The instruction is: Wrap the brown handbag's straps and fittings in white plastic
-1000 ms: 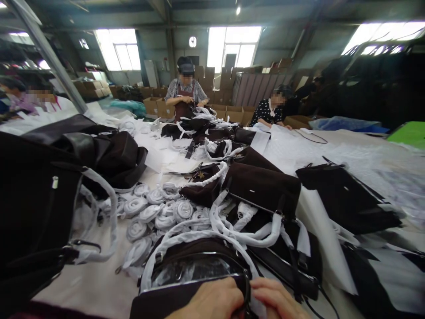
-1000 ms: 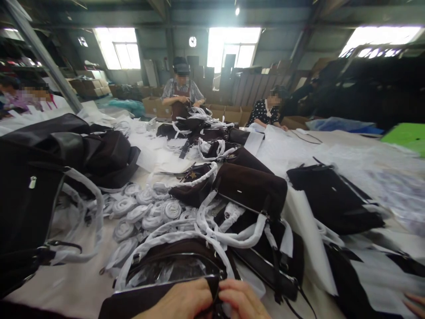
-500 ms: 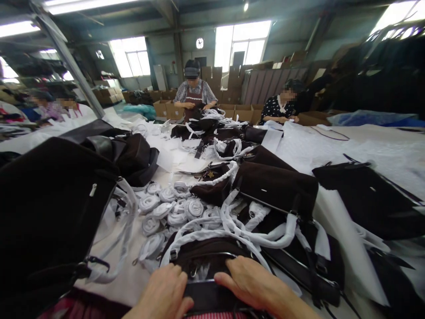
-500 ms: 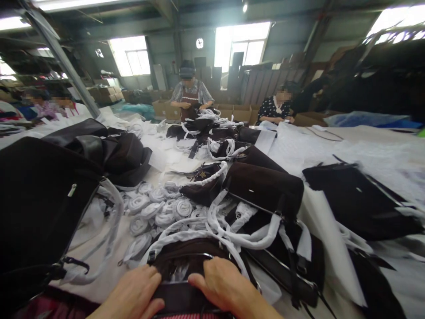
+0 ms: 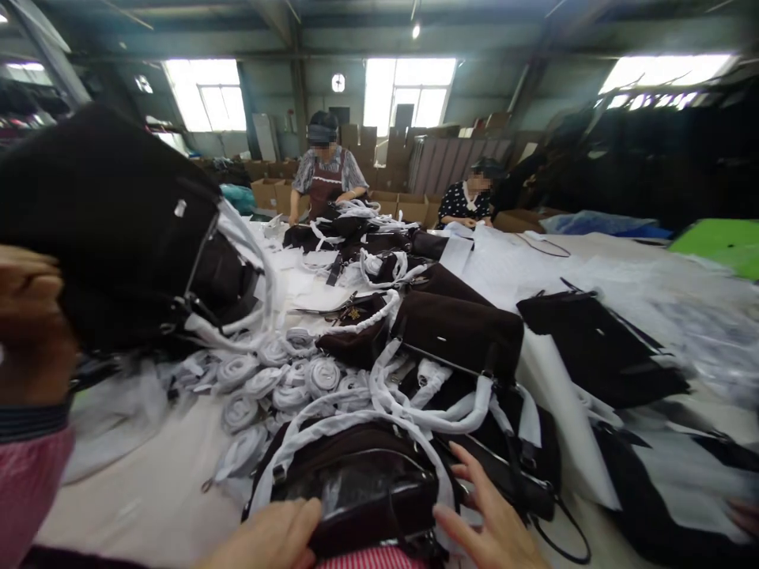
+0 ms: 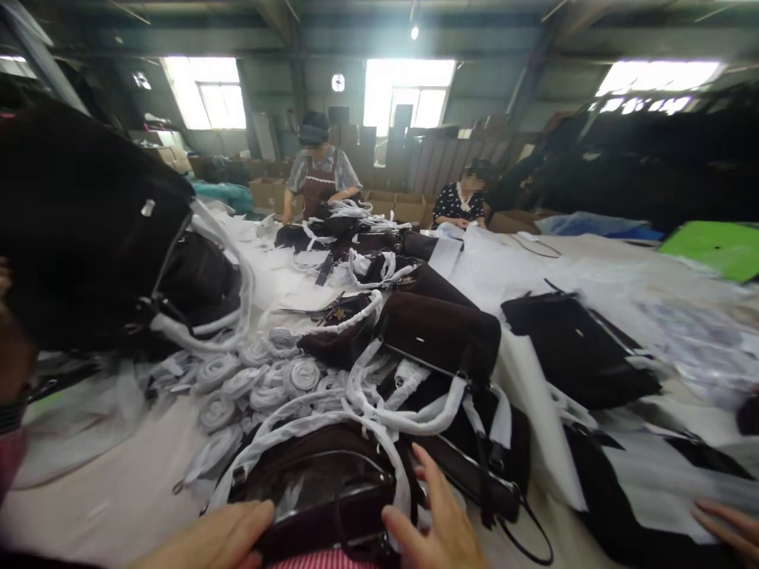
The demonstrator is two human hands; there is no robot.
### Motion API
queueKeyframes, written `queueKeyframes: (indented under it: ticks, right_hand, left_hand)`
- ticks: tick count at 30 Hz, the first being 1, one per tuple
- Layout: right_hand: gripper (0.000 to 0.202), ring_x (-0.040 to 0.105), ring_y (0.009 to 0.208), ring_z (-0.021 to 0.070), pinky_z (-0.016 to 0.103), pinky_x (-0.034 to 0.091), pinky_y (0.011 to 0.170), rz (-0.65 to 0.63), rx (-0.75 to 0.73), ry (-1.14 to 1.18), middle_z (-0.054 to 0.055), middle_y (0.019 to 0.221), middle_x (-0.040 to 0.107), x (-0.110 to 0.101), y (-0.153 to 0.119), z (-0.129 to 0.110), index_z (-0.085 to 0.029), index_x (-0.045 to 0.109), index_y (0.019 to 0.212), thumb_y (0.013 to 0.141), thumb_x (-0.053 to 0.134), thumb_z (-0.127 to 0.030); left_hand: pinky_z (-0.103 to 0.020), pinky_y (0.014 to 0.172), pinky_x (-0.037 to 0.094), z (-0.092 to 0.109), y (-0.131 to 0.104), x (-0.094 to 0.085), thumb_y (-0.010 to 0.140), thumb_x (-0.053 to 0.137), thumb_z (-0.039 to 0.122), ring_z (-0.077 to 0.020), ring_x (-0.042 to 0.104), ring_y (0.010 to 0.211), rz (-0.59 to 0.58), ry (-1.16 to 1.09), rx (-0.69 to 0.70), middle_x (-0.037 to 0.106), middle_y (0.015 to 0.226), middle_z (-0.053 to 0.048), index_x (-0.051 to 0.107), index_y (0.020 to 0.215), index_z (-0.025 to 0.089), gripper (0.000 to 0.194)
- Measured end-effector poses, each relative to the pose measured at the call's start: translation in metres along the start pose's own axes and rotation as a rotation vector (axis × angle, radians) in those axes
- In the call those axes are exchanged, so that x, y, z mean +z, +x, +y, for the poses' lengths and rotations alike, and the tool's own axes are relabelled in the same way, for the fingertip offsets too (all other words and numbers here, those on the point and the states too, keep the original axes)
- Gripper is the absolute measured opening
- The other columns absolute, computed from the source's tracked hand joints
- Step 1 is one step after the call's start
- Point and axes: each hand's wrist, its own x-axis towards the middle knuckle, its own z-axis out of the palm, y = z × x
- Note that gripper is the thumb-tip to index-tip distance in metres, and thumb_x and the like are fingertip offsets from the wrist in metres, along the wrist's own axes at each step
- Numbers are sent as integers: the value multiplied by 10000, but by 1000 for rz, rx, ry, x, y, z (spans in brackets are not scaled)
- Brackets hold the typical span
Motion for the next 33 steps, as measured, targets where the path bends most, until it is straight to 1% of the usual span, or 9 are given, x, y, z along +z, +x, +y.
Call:
queueKeyframes:
  ticks: [5, 9, 12, 16, 19, 22, 26, 29, 33]
  right_hand:
    - [618, 594, 1293, 321, 497, 489, 1103, 210, -121, -88, 147, 1347, 637, 29, 2, -10, -194, 542, 1393, 800, 557, -369]
    - [445, 660, 1142, 305, 454, 535, 1000, 251, -135, -55, 92, 1158, 704, 30, 9, -18, -251, 667, 1189, 778, 570, -390]
    - [366, 693, 960, 263, 396, 563, 877, 235, -98, 33, 78, 1017, 699, 30, 14, -18, -219, 684, 1068, 807, 526, -422]
    - [342, 698, 871, 244, 359, 563, 782, 450, -186, -1, 78, 947, 709, 40, 26, -15, -216, 656, 1013, 914, 457, -476]
    - [475, 713, 908, 270, 380, 557, 782, 607, -296, -117, 122, 985, 735, 48, 37, -15, -217, 631, 1030, 1003, 298, -555]
    - [634, 710, 860, 323, 449, 538, 771, 642, -299, -236, 155, 928, 742, 48, 47, -20, -201, 622, 1047, 1009, 159, -632]
    - [650, 704, 795, 322, 434, 524, 725, 586, -251, -320, 114, 841, 739, 48, 49, -30, -224, 601, 1029, 995, 135, -677]
    - [544, 702, 724, 275, 361, 500, 645, 448, -232, -185, 54, 785, 732, 55, 44, -32, -252, 596, 1014, 1008, 224, -648]
    - [456, 699, 721, 253, 334, 487, 668, 363, -293, -75, 48, 793, 740, 56, 36, -28, -240, 604, 1039, 1012, 321, -595]
  left_hand:
    - [-547, 927, 504, 62, 41, -51, 1007, 403, 325, -388, 675, 1055, -96, -3, -70, 718, 1147, -174, 670, 1135, 156, 341]
    - [-550, 945, 475, 107, 85, -40, 932, 582, 364, -425, 647, 1090, -90, -28, -86, 706, 1148, -210, 647, 1160, 111, 347]
    - [-536, 965, 458, 102, 100, -23, 814, 588, 100, -428, 631, 1153, -122, -37, -125, 685, 1211, -250, 573, 1300, 82, 486]
    - [-478, 871, 473, 75, 94, -30, 848, 433, 92, -357, 678, 997, -3, -121, -146, 724, 993, -167, 613, 910, 173, 207]
    - [-381, 803, 496, 62, 87, -37, 844, 531, 246, -261, 668, 889, 63, -799, -200, 704, 906, -96, 474, 830, 212, 67]
    - [-301, 804, 497, 62, 85, -30, 734, 776, 460, -189, 664, 829, 41, -1534, -212, 668, 761, -16, 427, 794, 215, 431]
    - [-311, 752, 527, 73, 84, -16, 655, 878, 510, -56, 367, 415, -70, -1657, -144, 376, 442, 131, 489, 734, 201, 504]
    - [-250, 569, 470, 78, 84, -12, 698, 852, 505, -43, 143, 370, -170, -1638, -101, 264, 406, 168, 654, 919, 135, 475]
    - [-203, 481, 354, 75, 88, -4, 677, 875, 551, -41, 139, 391, 25, -1817, -98, 299, 424, 147, 689, 929, 109, 541]
